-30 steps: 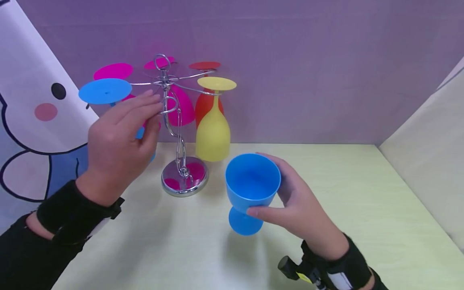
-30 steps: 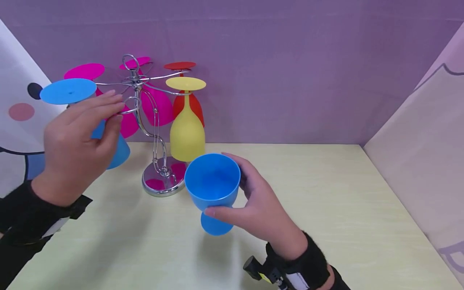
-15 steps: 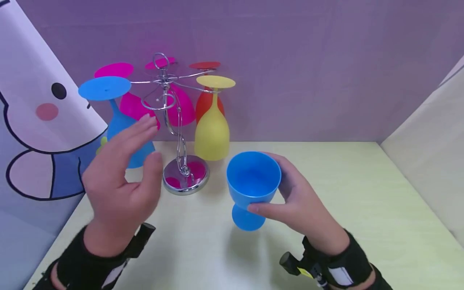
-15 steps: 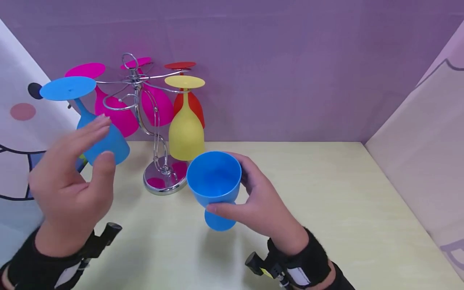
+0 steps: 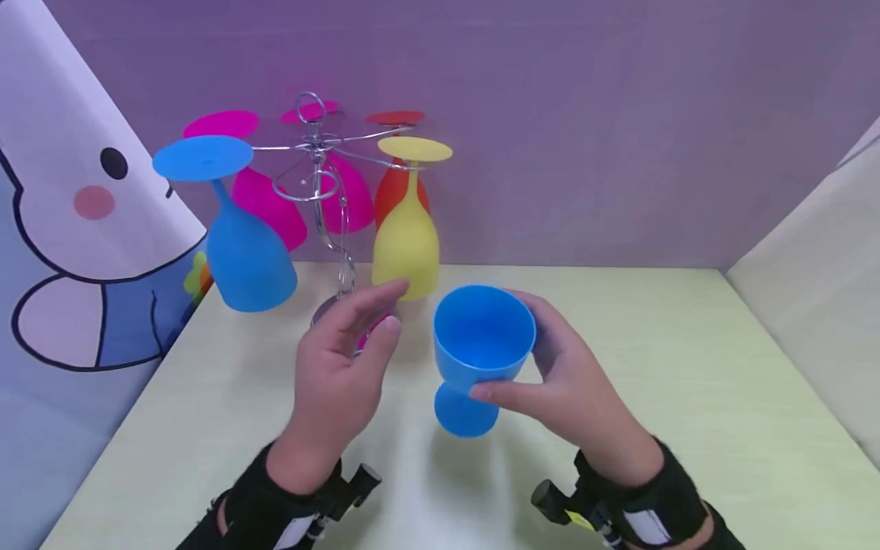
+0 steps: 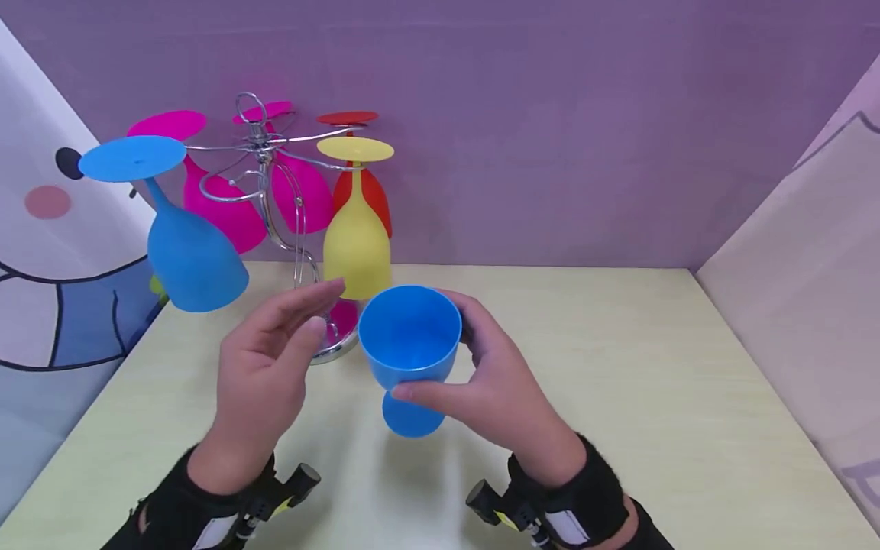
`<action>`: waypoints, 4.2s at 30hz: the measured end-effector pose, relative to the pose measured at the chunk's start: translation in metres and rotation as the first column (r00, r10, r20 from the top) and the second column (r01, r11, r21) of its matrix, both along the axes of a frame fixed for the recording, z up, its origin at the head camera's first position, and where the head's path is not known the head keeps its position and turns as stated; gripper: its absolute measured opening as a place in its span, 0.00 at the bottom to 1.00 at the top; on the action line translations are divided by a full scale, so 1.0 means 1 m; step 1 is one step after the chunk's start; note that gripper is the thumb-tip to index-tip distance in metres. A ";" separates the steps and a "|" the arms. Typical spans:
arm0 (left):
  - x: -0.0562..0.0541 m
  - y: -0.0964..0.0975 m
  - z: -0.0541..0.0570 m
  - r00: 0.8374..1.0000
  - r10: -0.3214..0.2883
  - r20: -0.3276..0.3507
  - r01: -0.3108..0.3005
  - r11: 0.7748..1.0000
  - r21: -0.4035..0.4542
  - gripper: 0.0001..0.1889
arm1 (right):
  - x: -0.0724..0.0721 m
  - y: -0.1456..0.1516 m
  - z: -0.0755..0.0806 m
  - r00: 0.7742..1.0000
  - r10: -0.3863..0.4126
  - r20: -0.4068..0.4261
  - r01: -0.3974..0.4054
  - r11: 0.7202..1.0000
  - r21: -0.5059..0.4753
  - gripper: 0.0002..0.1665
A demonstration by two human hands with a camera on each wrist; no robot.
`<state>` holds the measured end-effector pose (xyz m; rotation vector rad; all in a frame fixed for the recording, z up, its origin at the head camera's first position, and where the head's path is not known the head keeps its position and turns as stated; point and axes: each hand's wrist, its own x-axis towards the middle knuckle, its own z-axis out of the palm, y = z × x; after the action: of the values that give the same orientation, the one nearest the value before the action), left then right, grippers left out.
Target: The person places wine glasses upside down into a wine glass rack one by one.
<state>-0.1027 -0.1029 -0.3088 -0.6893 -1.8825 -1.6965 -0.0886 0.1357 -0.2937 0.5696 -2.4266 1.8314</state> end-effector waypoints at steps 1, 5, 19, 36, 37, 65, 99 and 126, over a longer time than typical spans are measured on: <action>-0.001 0.002 -0.003 1.000 -0.004 0.025 0.003 1.000 0.003 0.19 | 0.000 0.001 0.000 1.000 0.002 -0.003 -0.002 1.000 -0.001 0.50; -0.001 0.003 -0.009 0.995 -0.013 0.104 0.010 1.000 0.026 0.18 | 0.000 0.003 0.000 1.000 0.021 -0.022 -0.021 1.000 0.011 0.50; 0.000 -0.004 -0.010 0.979 -0.055 0.196 0.044 0.997 0.062 0.17 | -0.001 0.006 0.003 1.000 0.002 -0.027 -0.002 1.000 0.003 0.50; -0.008 -0.004 -0.009 0.969 -0.038 0.245 0.021 0.997 0.073 0.16 | 0.000 0.019 0.012 0.989 0.046 0.140 0.000 0.952 -0.307 0.41; -0.008 -0.004 -0.009 0.969 -0.036 0.246 0.018 0.997 0.078 0.16 | -0.001 0.020 0.012 0.987 0.074 0.141 -0.018 0.931 -0.364 0.40; -0.008 0.030 -0.032 0.835 -0.376 0.403 0.202 0.889 0.411 0.14 | -0.012 0.011 -0.002 0.971 0.233 0.050 -0.038 0.359 -0.932 0.49; -0.008 0.006 -0.012 0.562 -0.815 -0.145 0.582 0.264 0.769 0.16 | 0.009 -0.007 0.002 0.896 0.341 0.286 0.017 0.615 -0.788 0.46; -0.005 0.008 -0.011 0.703 -0.710 0.042 0.389 0.434 0.813 0.09 | 0.000 -0.010 -0.007 0.874 0.348 0.340 0.070 0.601 -0.797 0.47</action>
<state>-0.1079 -0.0945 -0.3198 -0.6840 -0.8851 -2.9929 -0.0886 0.1258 -0.3002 0.2423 -1.3995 3.0974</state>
